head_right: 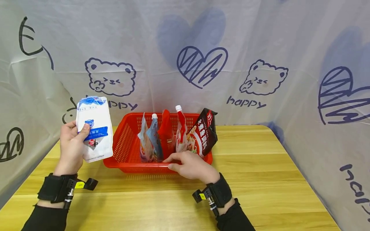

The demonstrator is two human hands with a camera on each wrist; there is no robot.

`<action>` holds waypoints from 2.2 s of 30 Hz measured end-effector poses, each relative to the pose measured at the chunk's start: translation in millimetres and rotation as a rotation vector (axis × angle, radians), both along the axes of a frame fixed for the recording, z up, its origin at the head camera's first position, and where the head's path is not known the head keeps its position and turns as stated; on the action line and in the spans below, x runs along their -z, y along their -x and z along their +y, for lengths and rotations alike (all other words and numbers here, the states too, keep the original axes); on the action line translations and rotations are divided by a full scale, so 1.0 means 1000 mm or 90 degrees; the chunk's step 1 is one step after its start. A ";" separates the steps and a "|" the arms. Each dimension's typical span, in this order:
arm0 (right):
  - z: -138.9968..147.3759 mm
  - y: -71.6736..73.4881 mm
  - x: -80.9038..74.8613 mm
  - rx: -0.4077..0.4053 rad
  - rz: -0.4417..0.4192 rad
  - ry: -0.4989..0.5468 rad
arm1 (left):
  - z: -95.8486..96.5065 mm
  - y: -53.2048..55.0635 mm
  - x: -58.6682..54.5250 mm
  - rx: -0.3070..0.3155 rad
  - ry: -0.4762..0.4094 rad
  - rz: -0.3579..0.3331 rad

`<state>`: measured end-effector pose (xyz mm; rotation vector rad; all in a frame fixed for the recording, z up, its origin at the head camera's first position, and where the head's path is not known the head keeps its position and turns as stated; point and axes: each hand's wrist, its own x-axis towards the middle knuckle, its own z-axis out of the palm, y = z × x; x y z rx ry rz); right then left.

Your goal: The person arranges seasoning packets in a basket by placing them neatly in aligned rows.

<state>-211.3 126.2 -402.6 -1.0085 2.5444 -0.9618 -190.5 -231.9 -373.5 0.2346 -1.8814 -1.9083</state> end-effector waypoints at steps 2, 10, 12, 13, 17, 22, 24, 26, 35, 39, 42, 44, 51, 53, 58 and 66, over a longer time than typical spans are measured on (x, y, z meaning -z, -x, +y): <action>0.000 0.000 0.000 -0.001 -0.004 0.001 | 0.009 -0.005 -0.003 0.022 0.018 0.011; 0.000 0.000 -0.002 -0.003 -0.006 -0.002 | 0.047 -0.018 -0.011 0.112 0.071 0.043; 0.000 0.001 -0.002 -0.001 -0.007 -0.003 | 0.056 -0.020 -0.010 0.130 0.080 0.047; -0.001 0.001 -0.002 0.002 -0.010 -0.004 | 0.061 -0.022 -0.010 0.137 0.088 0.049; -0.001 0.001 -0.002 0.008 -0.019 -0.004 | 0.077 -0.027 -0.008 0.167 0.094 0.059; -0.001 -0.002 -0.005 0.021 -0.028 0.004 | 0.096 -0.036 -0.001 0.208 0.109 0.069; 0.000 -0.004 -0.007 0.035 -0.033 0.026 | 0.104 -0.039 0.002 0.228 0.121 0.078; 0.001 -0.007 -0.012 0.043 -0.031 0.071 | 0.111 -0.042 0.004 0.248 0.125 0.086; -0.004 -0.020 -0.029 0.077 -0.078 0.344 | 0.127 -0.055 0.011 0.308 0.135 0.080; -0.005 -0.023 -0.032 0.121 -0.081 0.406 | 0.131 -0.058 0.014 0.339 0.147 0.079; -0.004 -0.023 -0.035 0.165 -0.077 0.407 | 0.133 -0.058 0.015 0.372 0.163 0.071; -0.004 -0.023 -0.037 0.189 -0.076 0.393 | 0.133 -0.058 0.016 0.399 0.185 0.067; 0.000 -0.020 -0.038 0.169 -0.038 0.307 | 0.131 -0.056 0.016 0.487 0.284 0.057; 0.000 -0.021 -0.038 0.164 -0.037 0.299 | 0.131 -0.056 0.015 0.499 0.293 0.052; -0.002 -0.021 -0.039 0.162 -0.022 0.320 | 0.127 -0.054 0.011 0.511 0.308 0.031; -0.001 -0.019 -0.039 0.220 -0.027 0.362 | 0.112 -0.046 0.002 0.479 0.368 0.018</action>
